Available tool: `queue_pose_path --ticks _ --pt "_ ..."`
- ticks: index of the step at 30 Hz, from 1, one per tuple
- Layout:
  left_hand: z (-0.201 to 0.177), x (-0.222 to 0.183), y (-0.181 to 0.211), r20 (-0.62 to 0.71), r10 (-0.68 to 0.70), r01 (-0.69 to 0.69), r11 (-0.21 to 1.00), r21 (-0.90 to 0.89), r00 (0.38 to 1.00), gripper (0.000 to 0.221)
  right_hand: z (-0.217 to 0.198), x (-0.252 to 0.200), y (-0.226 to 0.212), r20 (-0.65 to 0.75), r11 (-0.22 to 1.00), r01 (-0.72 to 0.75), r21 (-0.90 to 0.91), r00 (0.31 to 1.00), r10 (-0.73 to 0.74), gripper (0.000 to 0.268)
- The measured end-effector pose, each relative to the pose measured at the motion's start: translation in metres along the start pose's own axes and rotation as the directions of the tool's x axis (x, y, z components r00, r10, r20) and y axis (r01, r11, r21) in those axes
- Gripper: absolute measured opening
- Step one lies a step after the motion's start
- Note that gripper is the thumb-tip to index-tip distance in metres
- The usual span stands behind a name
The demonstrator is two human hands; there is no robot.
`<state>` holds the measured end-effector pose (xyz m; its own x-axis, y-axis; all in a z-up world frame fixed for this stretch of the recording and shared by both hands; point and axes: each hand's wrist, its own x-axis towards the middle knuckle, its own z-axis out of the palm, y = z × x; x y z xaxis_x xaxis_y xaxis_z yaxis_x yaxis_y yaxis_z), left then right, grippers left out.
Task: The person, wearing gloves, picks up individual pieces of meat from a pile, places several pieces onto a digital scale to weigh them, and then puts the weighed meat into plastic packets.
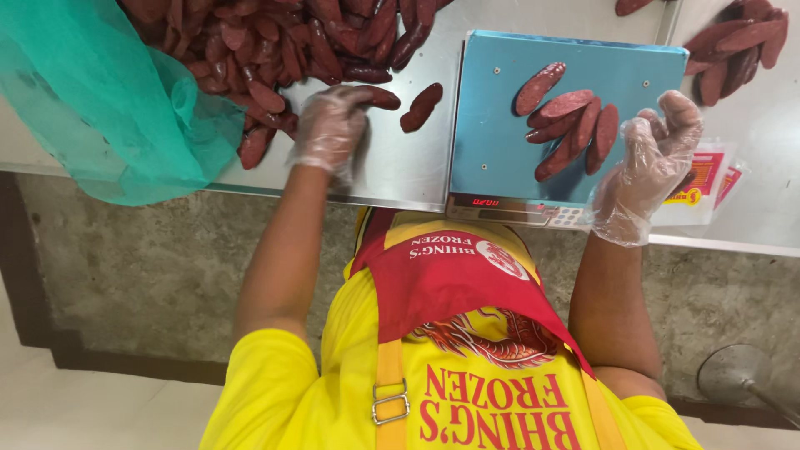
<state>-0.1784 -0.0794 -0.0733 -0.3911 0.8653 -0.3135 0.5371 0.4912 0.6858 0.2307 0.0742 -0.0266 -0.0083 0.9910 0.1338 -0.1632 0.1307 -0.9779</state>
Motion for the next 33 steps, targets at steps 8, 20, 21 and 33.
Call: queue_pose_path --ticks 8,20,21,33 --pt "0.009 0.025 0.027 0.208 0.17 -0.256 0.814 0.522 0.963 0.037 -0.013 -0.021 -0.016 -0.042 0.999 -0.014 -0.051 0.999 0.011 0.042" --pt "0.005 0.083 0.026 -0.204 0.132 -0.04 0.915 0.403 0.97 0.04 -0.051 -0.05 -0.022 -0.169 0.992 -0.114 0.046 0.978 0.121 0.042" --pt "0.013 0.095 0.024 -0.238 0.228 -0.071 0.846 0.529 0.944 0.037 -0.049 -0.049 -0.024 -0.169 0.989 -0.13 0.065 0.976 0.14 0.042" --pt "0.009 0.118 0.052 -0.247 0.38 -0.227 0.846 0.482 0.892 0.029 -0.054 -0.051 -0.041 -0.162 0.992 -0.116 0.057 0.979 0.124 0.041"
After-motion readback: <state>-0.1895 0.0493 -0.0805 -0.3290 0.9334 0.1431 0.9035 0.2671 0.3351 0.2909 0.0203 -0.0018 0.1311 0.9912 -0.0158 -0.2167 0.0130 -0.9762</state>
